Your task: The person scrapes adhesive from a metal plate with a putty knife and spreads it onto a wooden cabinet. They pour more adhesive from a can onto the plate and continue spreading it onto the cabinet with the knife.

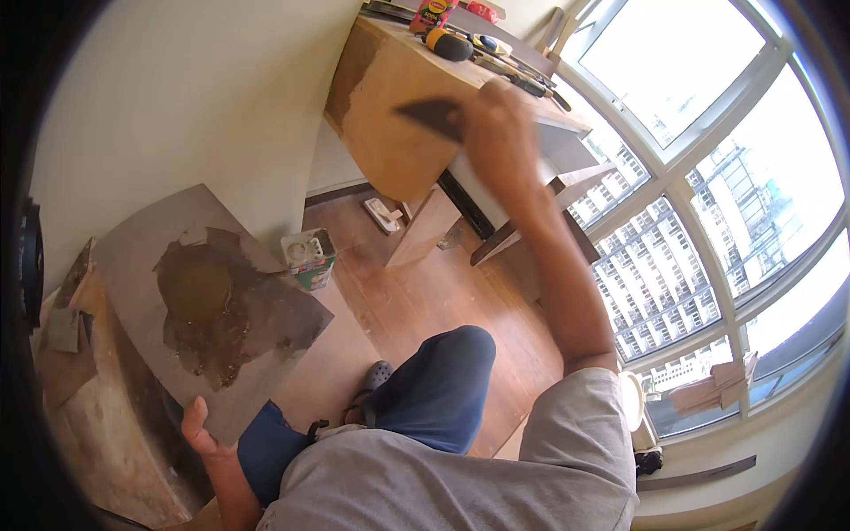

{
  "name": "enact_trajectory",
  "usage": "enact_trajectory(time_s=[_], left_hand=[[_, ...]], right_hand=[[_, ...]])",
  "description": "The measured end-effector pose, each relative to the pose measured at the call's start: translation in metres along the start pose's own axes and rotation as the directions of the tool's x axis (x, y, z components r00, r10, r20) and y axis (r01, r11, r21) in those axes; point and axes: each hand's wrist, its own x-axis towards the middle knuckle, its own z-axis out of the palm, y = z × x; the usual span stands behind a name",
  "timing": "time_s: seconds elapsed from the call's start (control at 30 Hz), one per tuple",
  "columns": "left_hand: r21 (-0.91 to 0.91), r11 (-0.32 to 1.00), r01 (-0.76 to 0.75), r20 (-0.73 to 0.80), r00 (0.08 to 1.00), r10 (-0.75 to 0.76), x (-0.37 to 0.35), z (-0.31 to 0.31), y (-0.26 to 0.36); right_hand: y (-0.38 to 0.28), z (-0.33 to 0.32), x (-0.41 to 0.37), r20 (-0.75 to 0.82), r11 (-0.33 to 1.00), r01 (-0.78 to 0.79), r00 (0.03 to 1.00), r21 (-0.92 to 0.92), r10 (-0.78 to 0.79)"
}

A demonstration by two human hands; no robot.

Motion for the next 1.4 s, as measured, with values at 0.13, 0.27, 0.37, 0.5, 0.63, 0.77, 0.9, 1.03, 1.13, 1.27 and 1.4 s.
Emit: enact_trajectory(time_s=[0.13, 0.27, 0.37, 0.5, 0.63, 0.77, 0.9, 1.03, 1.13, 1.27, 1.4], left_hand=[[0.072, 0.995, -0.063, 0.029, 0.998, 0.061, -0.004, -0.027, -0.008], [-0.052, 0.999, -0.013, 0.017, 1.0, 0.014, 0.002, 0.005, -0.001], [-0.052, 0.999, -0.002, 0.014, 1.0, 0.003, 0.003, 0.007, -0.001], [0.0, 1.0, 0.01, 0.018, 1.0, -0.01, 0.005, 0.011, 0.003], [0.011, 1.0, -0.015, 0.017, 1.0, 0.014, 0.004, 0.012, -0.001], [-0.041, 0.999, 0.019, -0.129, 0.991, -0.024, 0.002, 0.002, -0.003], [-0.011, 1.0, -0.024, -0.075, 0.997, 0.023, 0.005, 0.014, -0.002], [-0.03, 1.0, 0.009, -0.115, 0.993, -0.013, 0.004, 0.014, 0.001], [-0.035, 0.999, 0.026, -0.117, 0.993, -0.03, 0.003, 0.003, -0.001], [-0.023, 1.0, 0.008, -0.117, 0.993, -0.011, 0.004, 0.012, -0.001], [-0.007, 1.0, -0.004, -0.044, 0.999, 0.004, 0.005, 0.001, -0.004]], right_hand=[[0.027, -0.063, 0.037, -0.109, 0.965, -0.172, 0.974, 0.2, 0.196], [0.018, -0.07, 0.011, 0.031, 0.972, -0.066, 0.998, 0.225, 0.061], [0.008, -0.031, -0.022, 0.314, 0.917, -0.014, 0.941, 0.398, -0.122], [-0.001, -0.001, -0.032, 0.304, 0.928, 0.19, 0.907, 0.32, -0.29], [0.047, -0.016, 0.011, 0.05, 0.98, 0.172, 0.983, 0.098, -0.178], [0.067, -0.089, 0.043, -0.015, 0.979, 0.0, 1.0, 0.203, 0.003], [0.055, -0.09, 0.021, 0.015, 0.964, -0.072, 0.997, 0.257, 0.071], [0.025, -0.023, -0.013, 0.2, 0.934, 0.14, 0.956, 0.329, -0.214], [0.014, -0.012, -0.014, 0.297, 0.955, 0.074, 0.941, 0.287, -0.163], [0.067, -0.043, 0.041, 0.035, 0.997, 0.032, 0.999, 0.073, -0.035], [0.059, -0.1, 0.056, 0.077, 0.95, -0.163, 0.986, 0.266, 0.148]])
